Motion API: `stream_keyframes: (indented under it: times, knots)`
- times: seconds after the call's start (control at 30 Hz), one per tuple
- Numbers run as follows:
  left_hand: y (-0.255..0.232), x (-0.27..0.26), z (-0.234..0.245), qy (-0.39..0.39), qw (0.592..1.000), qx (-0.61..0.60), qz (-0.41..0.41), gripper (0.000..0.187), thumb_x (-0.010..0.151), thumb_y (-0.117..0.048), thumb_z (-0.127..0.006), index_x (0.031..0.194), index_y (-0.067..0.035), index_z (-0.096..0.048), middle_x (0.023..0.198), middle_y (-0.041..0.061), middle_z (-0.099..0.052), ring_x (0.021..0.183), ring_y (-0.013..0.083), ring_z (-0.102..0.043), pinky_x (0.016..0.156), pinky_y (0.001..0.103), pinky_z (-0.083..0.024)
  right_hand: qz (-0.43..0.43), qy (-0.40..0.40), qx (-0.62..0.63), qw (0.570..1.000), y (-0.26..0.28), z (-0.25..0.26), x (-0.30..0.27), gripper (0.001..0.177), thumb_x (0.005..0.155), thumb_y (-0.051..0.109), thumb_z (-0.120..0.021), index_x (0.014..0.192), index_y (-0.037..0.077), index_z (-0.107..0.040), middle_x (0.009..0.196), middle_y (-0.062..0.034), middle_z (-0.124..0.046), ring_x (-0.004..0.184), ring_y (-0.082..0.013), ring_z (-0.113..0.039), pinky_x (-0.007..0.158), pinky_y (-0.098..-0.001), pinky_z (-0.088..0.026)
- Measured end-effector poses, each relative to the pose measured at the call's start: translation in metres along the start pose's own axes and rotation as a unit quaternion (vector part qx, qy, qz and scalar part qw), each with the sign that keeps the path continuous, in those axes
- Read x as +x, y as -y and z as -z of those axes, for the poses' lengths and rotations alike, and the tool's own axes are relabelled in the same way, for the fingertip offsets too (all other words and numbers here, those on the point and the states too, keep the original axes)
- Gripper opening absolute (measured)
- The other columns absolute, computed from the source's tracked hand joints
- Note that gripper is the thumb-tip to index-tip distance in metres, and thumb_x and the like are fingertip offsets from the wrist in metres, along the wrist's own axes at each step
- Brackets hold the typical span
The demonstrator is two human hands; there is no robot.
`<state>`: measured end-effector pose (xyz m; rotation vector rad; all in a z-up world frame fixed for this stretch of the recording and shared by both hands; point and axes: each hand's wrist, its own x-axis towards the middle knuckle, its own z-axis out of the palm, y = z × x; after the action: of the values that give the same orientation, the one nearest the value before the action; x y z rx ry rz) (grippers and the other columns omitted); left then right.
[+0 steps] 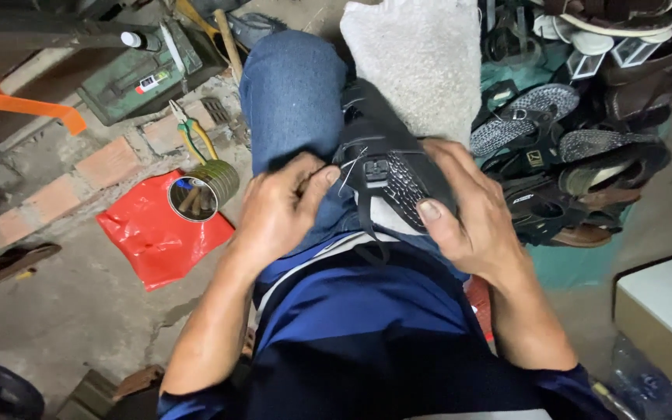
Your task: The person sews a black sandal using a needle and white thread while sitting on the floor. They pull the thread through the sandal's sole and strap, then use a lighter to melt the thread end before continuing to stitch.
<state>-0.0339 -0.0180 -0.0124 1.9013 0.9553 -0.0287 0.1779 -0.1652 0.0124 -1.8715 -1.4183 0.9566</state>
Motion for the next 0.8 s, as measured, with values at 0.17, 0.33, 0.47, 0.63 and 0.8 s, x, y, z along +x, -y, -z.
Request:
stream_keyframes:
  times: [0.17, 0.33, 0.47, 0.63, 0.8]
  knots:
    - [0.0, 0.001, -0.004, -0.205, 0.948, 0.113, -0.215, 0.01, 0.099, -0.024, -0.072, 0.094, -0.016, -0.069, 0.075, 0.004, -0.058, 0.072, 0.0296, -0.066, 0.065, 0.04, -0.055, 0.025, -0.063, 0.056, 0.996, -0.023, -0.01, -0.004, 0.063, 0.102, 0.041, -0.031, 0.125, -0.008, -0.062, 0.123, -0.0292, -0.062, 0.096, -0.0444, -0.065, 0.082, -0.0515, -0.053]
    - [0.009, 0.002, -0.006, -0.181, 0.958, 0.021, -0.22, 0.007, 0.1, -0.016, -0.071, 0.097, -0.011, -0.067, 0.077, 0.01, -0.055, 0.076, 0.039, -0.064, 0.066, 0.048, -0.054, 0.035, -0.065, 0.035, 0.997, -0.025, 0.001, -0.002, 0.057, 0.106, 0.035, -0.026, 0.121, -0.004, -0.064, 0.121, -0.0246, -0.064, 0.101, -0.0431, -0.065, 0.086, -0.05, -0.051]
    - [0.009, -0.002, -0.027, -0.157, 0.954, -0.159, -0.201, 0.023, 0.09, -0.013, -0.082, 0.109, -0.01, -0.069, 0.08, 0.009, -0.061, 0.069, 0.0306, -0.064, 0.06, 0.039, -0.054, 0.019, -0.034, 0.005, 0.999, -0.026, 0.005, -0.005, 0.051, 0.104, 0.036, -0.031, 0.11, -0.003, -0.065, 0.11, -0.0241, -0.063, 0.088, -0.044, -0.062, 0.077, -0.0511, -0.05]
    - [-0.008, -0.006, -0.043, -0.198, 0.948, -0.128, -0.215, 0.031, 0.091, -0.017, -0.083, 0.121, -0.016, -0.074, 0.081, 0.004, -0.06, 0.066, 0.024, -0.063, 0.058, 0.036, -0.055, -0.001, -0.01, -0.042, 0.999, -0.052, -0.001, -0.021, 0.051, 0.105, 0.038, -0.032, 0.094, 0.0, -0.064, 0.101, -0.0244, -0.065, 0.078, -0.0476, -0.061, 0.067, -0.0532, -0.049]
    - [-0.014, -0.012, -0.048, -0.179, 0.969, 0.13, -0.111, 0.014, 0.093, -0.03, -0.068, 0.097, -0.018, -0.073, 0.065, 0.004, -0.061, 0.057, 0.0284, -0.067, 0.048, 0.044, -0.054, -0.007, -0.026, 0.022, 0.999, -0.034, -0.004, -0.009, 0.042, 0.089, 0.05, -0.065, 0.078, 0.011, -0.058, 0.067, -0.0062, -0.048, 0.061, -0.0284, -0.057, 0.057, -0.0401, -0.045]
